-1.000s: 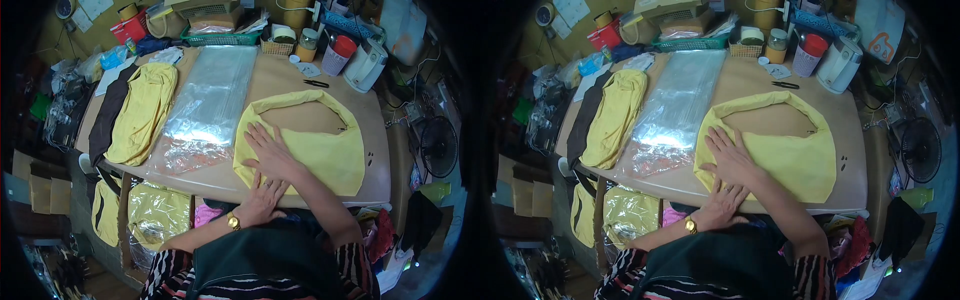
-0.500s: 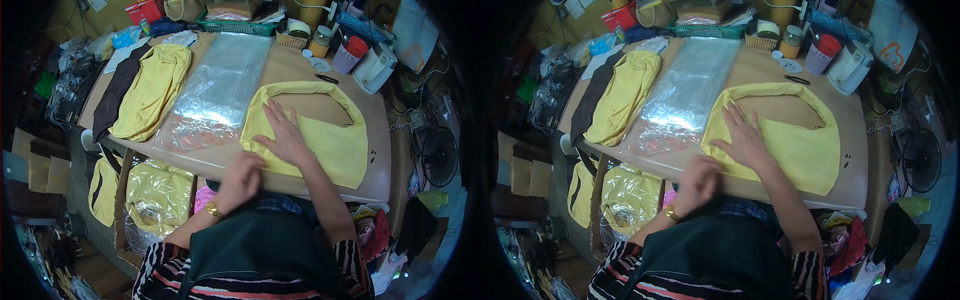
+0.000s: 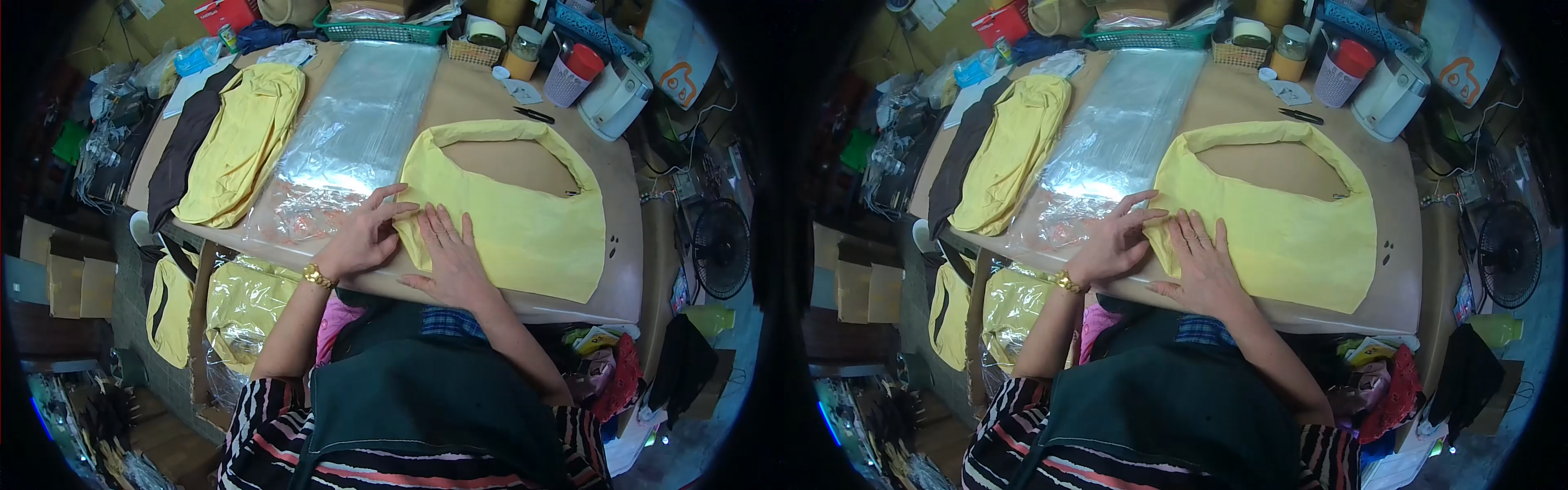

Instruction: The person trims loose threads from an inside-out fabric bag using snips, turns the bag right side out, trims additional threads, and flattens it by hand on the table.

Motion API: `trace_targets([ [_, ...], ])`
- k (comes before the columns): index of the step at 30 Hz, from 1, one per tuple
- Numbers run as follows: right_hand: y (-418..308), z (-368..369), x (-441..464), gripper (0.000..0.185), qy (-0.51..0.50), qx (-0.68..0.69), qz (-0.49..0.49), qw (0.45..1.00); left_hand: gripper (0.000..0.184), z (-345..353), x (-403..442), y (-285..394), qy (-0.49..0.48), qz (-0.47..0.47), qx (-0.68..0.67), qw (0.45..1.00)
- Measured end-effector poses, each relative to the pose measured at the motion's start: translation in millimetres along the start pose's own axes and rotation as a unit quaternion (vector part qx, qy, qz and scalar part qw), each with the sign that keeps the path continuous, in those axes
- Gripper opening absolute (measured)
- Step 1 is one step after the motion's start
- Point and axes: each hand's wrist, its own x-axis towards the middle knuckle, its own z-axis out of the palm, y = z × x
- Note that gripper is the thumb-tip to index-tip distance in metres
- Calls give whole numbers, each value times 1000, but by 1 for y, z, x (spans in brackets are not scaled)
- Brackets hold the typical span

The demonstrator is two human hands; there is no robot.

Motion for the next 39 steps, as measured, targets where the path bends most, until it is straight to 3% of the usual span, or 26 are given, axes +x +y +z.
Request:
trace_targets([
  [1, 1, 1, 0, 74, 0, 1, 1, 1000, 53, 0, -1, -6, -6, -3, -114, 993],
  [2, 2, 4, 1, 74, -7, -15, 4, 1000, 53, -1, -1, -6, -7, -4, -114, 993],
  [6, 9, 17, 0, 78, 18, -103, -13, 994, 44, 0, 1, -4, -30, -37, -103, 994],
  [9, 4, 7, 0, 78, 3, -40, -4, 999, 38, 5, 3, -7, -4, -30, -73, 997],
  [14, 0, 5, 1, 79, -8, -51, 4, 999, 29, 15, 1, -20, 43, -25, -47, 998],
  [16, -1, 4, 1, 79, -7, -58, 1, 998, 21, 16, -2, -31, 96, 56, -2, 994],
  [20, 0, 5, 0, 66, 12, -41, -6, 999, 17, 1, -2, -20, 84, 27, 28, 996],
  [26, 0, -1, 0, 53, -1, -59, -28, 998, 18, 7, -3, -41, 58, -46, -129, 989],
  [28, -1, -2, 0, 51, -14, -44, -20, 999, 30, 8, 1, -39, 96, -148, -333, 926],
  [29, 0, -1, 0, 49, -13, -46, -23, 999, 30, 7, 5, -34, 96, -148, -333, 926],
  [31, 0, 0, 0, 47, -13, -49, -28, 998, 36, 4, 11, -23, 88, -217, -116, 965],
  [39, 0, -5, -2, 43, -17, -49, -64, 997, 31, 13, 17, -30, 164, -222, -81, 958],
])
